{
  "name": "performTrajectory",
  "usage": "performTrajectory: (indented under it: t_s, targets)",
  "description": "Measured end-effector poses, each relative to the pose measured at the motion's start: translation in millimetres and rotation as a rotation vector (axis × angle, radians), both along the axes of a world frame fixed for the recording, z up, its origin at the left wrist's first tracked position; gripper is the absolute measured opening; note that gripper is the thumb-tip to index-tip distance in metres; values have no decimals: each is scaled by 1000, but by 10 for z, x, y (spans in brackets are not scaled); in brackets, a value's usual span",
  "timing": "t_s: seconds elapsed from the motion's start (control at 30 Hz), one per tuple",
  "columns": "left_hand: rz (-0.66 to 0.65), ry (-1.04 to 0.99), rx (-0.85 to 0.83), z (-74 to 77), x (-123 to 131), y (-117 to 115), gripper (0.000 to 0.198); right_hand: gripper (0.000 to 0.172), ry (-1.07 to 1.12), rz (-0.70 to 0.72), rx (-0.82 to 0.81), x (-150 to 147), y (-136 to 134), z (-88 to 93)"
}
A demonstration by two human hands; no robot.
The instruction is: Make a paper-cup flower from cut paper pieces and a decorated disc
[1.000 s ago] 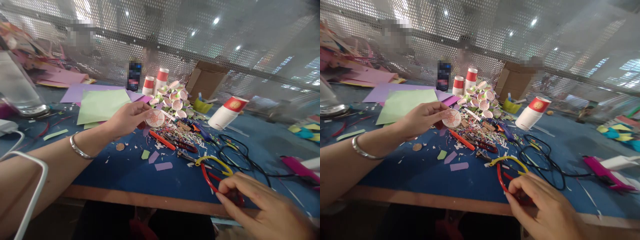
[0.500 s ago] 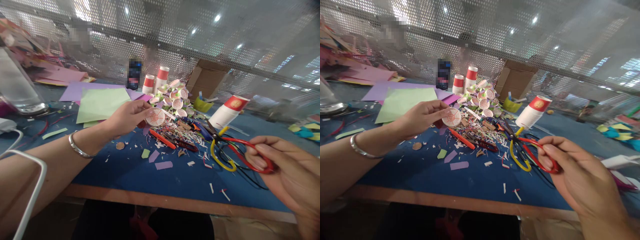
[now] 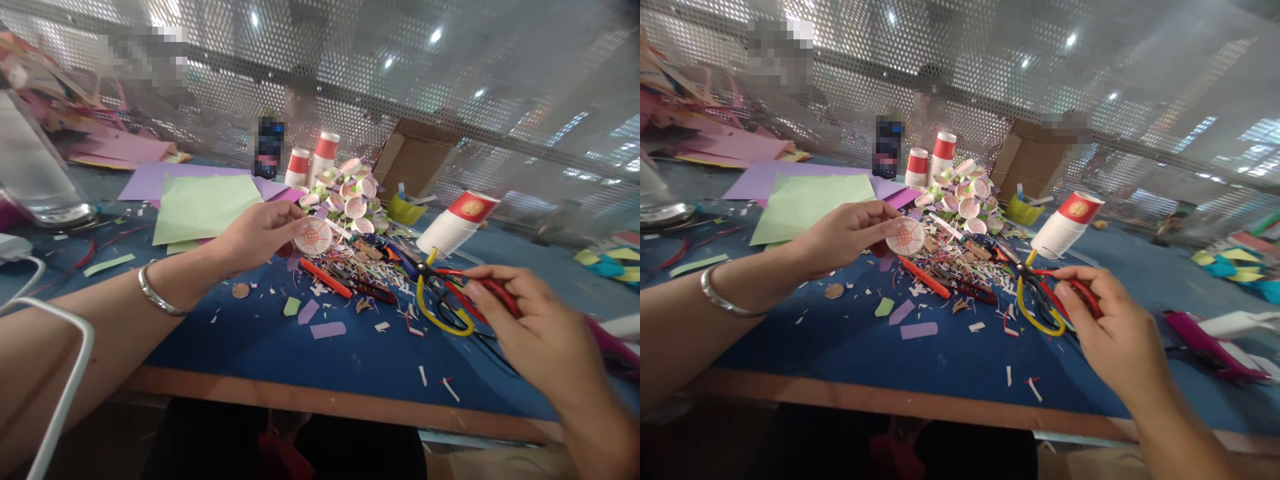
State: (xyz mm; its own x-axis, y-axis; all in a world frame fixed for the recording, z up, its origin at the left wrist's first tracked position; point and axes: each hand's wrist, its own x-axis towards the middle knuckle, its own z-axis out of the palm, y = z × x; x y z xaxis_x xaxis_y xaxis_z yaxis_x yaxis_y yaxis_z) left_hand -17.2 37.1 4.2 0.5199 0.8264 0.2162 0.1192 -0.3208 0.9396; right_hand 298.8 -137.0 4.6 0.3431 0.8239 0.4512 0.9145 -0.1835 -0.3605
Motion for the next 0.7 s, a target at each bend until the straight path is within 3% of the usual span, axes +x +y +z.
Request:
performTrajectory:
  t_s: [0.2,0.33,0.5,0.7]
  targets:
    - [4,14,10,-9,9,6,16,32,33,-24,55,14,24,-72]
    - [-47,77,5,-6,-22,7,19,35,40,-53,210,13,65,-169]
    - [-192,384,161,41,-98,2,23,31,114,-45,289,-13,59,-235]
    - [-178,725,360,144,-207,66,19,26,289,-5,412,-208,3,-237]
